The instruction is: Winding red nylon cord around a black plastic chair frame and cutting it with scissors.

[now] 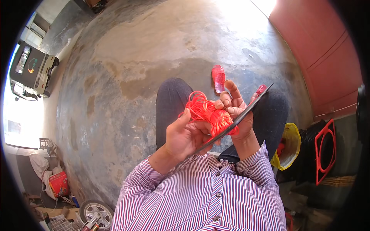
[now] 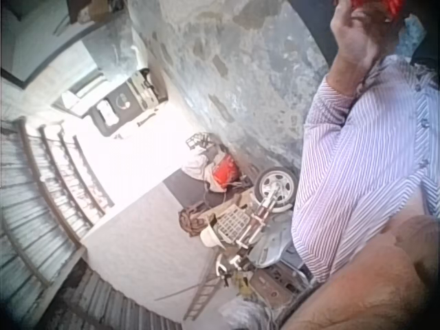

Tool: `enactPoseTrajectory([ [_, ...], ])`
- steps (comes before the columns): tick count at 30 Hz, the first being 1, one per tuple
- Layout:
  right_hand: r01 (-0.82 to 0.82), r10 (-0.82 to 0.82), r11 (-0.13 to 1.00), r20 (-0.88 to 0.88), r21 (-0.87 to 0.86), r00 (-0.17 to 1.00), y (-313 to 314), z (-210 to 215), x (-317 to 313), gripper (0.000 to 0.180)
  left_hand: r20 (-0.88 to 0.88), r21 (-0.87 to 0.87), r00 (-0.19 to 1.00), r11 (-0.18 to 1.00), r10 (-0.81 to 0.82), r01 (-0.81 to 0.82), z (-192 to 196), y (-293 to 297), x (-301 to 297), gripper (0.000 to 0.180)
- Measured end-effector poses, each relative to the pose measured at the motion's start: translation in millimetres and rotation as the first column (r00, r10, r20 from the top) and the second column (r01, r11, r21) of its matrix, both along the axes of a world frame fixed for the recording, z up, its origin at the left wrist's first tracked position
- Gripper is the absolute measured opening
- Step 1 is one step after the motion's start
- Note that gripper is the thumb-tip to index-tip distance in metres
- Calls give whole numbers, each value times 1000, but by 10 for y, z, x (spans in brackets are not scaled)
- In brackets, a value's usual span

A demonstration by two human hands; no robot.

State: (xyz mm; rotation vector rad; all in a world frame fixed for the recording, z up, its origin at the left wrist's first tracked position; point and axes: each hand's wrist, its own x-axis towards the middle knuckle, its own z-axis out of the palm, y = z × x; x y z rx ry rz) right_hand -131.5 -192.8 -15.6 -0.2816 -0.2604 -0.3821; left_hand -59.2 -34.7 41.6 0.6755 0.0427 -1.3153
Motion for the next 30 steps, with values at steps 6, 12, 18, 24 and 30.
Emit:
enactPoseTrajectory([
  [6,-52,46,992,53,116,998,73,54,-24,59,-37,83,999,996,-34,37,-147,51,19,48],
  [12,-85,79,974,40,211,996,60,58,9,51,-87,-100,983,983,-160,151,-304,143,107,42],
  [18,-23,33,995,-101,98,994,121,-18,-13,44,81,79,992,993,-97,91,-61,63,22,50],
  [24,-114,106,988,79,102,991,58,-41,33,41,-34,-282,996,957,-86,73,-230,70,-6,58],
  [30,-174,168,954,-45,-243,985,-16,256,119,44,1,-66,999,997,36,-36,-230,61,-24,55],
])
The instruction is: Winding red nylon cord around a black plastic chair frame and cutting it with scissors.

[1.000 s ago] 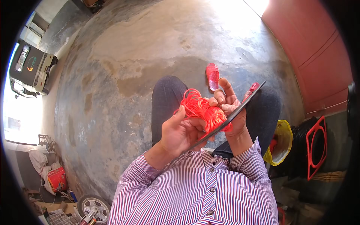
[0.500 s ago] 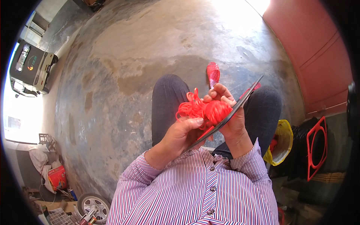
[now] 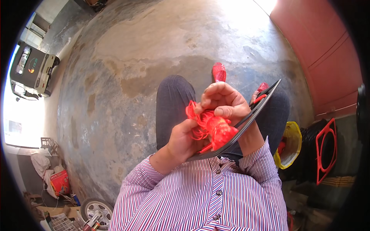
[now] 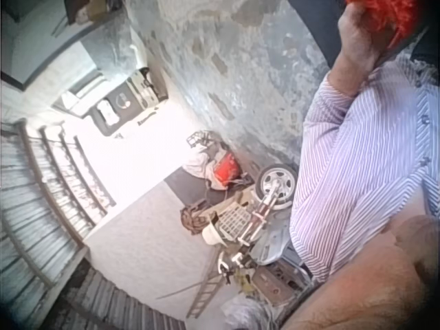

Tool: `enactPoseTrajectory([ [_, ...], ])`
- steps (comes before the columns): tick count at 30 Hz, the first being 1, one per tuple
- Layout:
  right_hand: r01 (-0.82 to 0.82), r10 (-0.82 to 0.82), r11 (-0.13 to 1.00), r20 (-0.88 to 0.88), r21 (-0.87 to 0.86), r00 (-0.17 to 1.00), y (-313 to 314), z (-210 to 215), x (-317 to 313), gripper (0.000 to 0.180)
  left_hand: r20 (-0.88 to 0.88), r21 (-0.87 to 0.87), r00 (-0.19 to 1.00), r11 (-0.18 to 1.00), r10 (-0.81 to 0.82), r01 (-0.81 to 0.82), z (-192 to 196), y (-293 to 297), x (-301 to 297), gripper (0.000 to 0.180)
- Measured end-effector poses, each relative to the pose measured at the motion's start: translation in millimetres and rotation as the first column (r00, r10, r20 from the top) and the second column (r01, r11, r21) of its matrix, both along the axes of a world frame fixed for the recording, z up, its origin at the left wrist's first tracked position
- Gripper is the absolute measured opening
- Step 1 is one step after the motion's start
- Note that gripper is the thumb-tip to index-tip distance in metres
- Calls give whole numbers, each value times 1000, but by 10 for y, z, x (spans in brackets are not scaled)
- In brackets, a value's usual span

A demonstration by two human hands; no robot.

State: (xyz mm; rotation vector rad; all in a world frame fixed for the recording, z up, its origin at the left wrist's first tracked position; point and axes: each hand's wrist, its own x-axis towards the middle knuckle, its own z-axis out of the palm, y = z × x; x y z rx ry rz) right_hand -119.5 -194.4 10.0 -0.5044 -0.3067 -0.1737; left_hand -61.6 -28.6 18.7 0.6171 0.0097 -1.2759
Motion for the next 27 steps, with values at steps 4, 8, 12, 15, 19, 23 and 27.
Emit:
enactPoseTrajectory([
  [4,125,-142,962,-55,-242,988,1,-64,57,47,49,-19,998,999,-43,44,-71,112,-6,60],
  [8,168,-196,978,-272,-123,942,68,-192,4,40,213,38,975,997,63,-72,76,-1,-130,59],
  [12,295,-392,907,-348,-299,852,115,-304,-163,34,400,126,912,991,-91,43,15,79,-1,60],
  [15,346,-480,837,-266,-423,836,86,-379,-305,40,419,20,907,1000,-30,24,-74,147,131,60],
  [19,395,-513,780,-135,-486,848,203,-126,-392,53,509,21,860,1000,-22,13,-87,145,200,69],
  [23,375,-497,837,-268,-398,826,338,-14,-369,62,512,29,858,997,47,-72,68,44,103,38],
  [27,415,-515,834,-246,-362,821,245,-136,-393,61,418,-10,908,1000,14,-11,19,45,147,35],
])
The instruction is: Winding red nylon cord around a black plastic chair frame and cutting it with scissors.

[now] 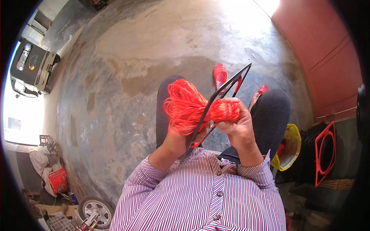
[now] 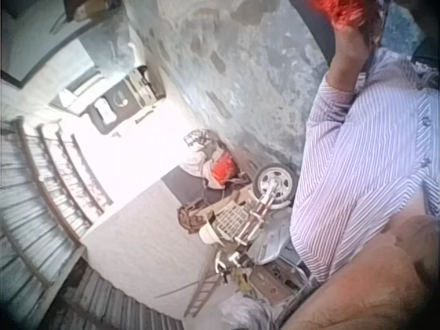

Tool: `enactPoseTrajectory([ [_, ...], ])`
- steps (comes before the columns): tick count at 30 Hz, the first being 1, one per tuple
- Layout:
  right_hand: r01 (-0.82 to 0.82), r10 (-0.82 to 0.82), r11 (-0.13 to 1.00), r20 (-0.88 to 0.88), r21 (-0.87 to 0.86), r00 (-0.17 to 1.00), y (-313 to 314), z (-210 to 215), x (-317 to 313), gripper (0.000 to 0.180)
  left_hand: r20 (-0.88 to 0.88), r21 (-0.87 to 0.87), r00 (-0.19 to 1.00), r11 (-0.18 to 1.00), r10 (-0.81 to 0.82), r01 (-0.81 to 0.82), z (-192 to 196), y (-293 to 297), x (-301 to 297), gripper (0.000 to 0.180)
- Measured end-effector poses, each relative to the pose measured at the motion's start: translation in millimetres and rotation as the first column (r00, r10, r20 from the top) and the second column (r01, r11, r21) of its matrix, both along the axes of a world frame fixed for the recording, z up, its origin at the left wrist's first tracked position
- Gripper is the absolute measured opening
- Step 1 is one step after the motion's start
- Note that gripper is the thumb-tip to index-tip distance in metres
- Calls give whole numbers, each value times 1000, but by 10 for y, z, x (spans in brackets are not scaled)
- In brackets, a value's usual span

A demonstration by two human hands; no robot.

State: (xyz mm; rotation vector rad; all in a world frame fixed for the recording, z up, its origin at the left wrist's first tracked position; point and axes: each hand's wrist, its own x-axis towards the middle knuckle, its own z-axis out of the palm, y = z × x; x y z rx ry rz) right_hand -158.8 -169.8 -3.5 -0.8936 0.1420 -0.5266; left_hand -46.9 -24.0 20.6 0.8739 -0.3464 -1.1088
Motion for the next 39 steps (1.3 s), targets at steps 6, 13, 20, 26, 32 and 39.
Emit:
enactPoseTrajectory([
  [6,89,-152,944,179,319,972,-259,-24,-18,49,53,-147,997,987,-53,60,-47,50,142,51],
  [13,-188,23,854,327,484,945,-383,-71,-61,55,10,-207,1000,978,-14,16,-228,111,276,66],
  [20,-84,64,946,72,314,995,-314,-28,-52,56,-129,-297,992,955,-11,-28,-340,206,408,41],
  [26,-33,-11,897,97,441,995,-390,-50,-41,52,-179,-260,984,965,-14,-34,-304,309,583,38],
  [32,105,-31,935,-217,338,976,-337,-218,40,31,-158,-145,985,988,-73,50,31,406,730,40],
  [39,-131,-51,942,-519,-308,853,-30,-614,303,33,-203,-39,979,999,28,-36,-83,587,796,53],
])
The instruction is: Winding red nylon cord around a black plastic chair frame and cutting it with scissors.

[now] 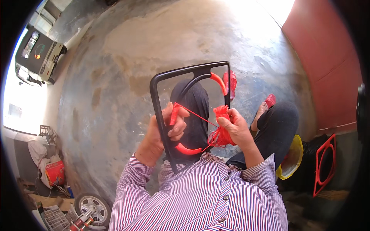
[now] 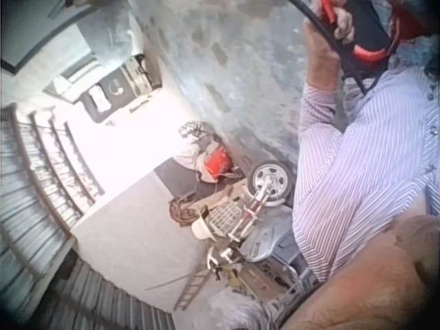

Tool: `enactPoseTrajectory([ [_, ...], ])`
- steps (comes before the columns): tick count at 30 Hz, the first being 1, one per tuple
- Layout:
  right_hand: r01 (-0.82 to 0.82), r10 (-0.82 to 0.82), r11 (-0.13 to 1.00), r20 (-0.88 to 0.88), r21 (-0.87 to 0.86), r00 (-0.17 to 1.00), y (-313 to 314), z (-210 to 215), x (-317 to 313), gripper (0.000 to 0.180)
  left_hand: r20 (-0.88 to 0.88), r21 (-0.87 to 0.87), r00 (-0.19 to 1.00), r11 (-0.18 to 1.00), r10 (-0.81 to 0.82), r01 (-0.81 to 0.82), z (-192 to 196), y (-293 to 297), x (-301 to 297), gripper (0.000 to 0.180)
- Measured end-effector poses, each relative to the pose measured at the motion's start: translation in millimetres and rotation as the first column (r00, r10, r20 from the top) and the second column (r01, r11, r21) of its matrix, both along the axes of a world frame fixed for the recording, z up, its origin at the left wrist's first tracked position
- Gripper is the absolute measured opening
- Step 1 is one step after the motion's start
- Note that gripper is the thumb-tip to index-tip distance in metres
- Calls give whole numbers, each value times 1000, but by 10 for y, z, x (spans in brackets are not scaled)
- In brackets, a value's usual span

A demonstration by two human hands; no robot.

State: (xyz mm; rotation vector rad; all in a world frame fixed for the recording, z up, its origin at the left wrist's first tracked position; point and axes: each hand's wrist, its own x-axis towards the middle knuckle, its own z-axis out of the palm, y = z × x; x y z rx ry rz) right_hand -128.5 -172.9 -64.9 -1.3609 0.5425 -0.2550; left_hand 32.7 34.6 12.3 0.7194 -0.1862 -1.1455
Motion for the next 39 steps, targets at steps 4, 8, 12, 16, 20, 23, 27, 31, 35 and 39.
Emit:
enactPoseTrajectory([
  [4,-55,45,964,-44,-262,998,82,-13,101,40,70,-92,984,981,-165,171,-14,58,-33,52],
  [8,-161,47,751,-192,-641,980,43,251,291,50,141,-40,986,994,-94,101,171,-6,-131,51],
  [12,-103,129,879,25,-465,991,-154,445,514,39,264,31,964,999,16,-25,347,-85,-199,52],
  [16,-213,204,976,131,53,970,-79,970,672,33,254,76,965,996,-63,45,406,-188,-278,54],
  [20,-213,181,975,342,59,922,-65,915,675,44,44,22,986,987,-160,159,298,-230,-381,55],
  [23,-305,156,901,423,310,893,-43,820,576,47,-254,-183,945,970,-207,163,309,-258,-393,65],
  [27,-505,263,836,650,216,713,-85,686,571,52,-241,-157,941,967,-236,203,226,-352,-403,92],
  [31,-581,235,766,722,275,651,-173,577,515,58,-284,150,959,987,-13,58,348,-531,-521,75],
  [35,-271,30,850,472,453,881,-170,630,439,45,-358,-64,913,981,-196,185,90,-500,-360,62],
  [39,-59,5,955,181,289,983,-318,449,262,24,-185,7,981,998,-64,66,51,-500,-300,64],
])
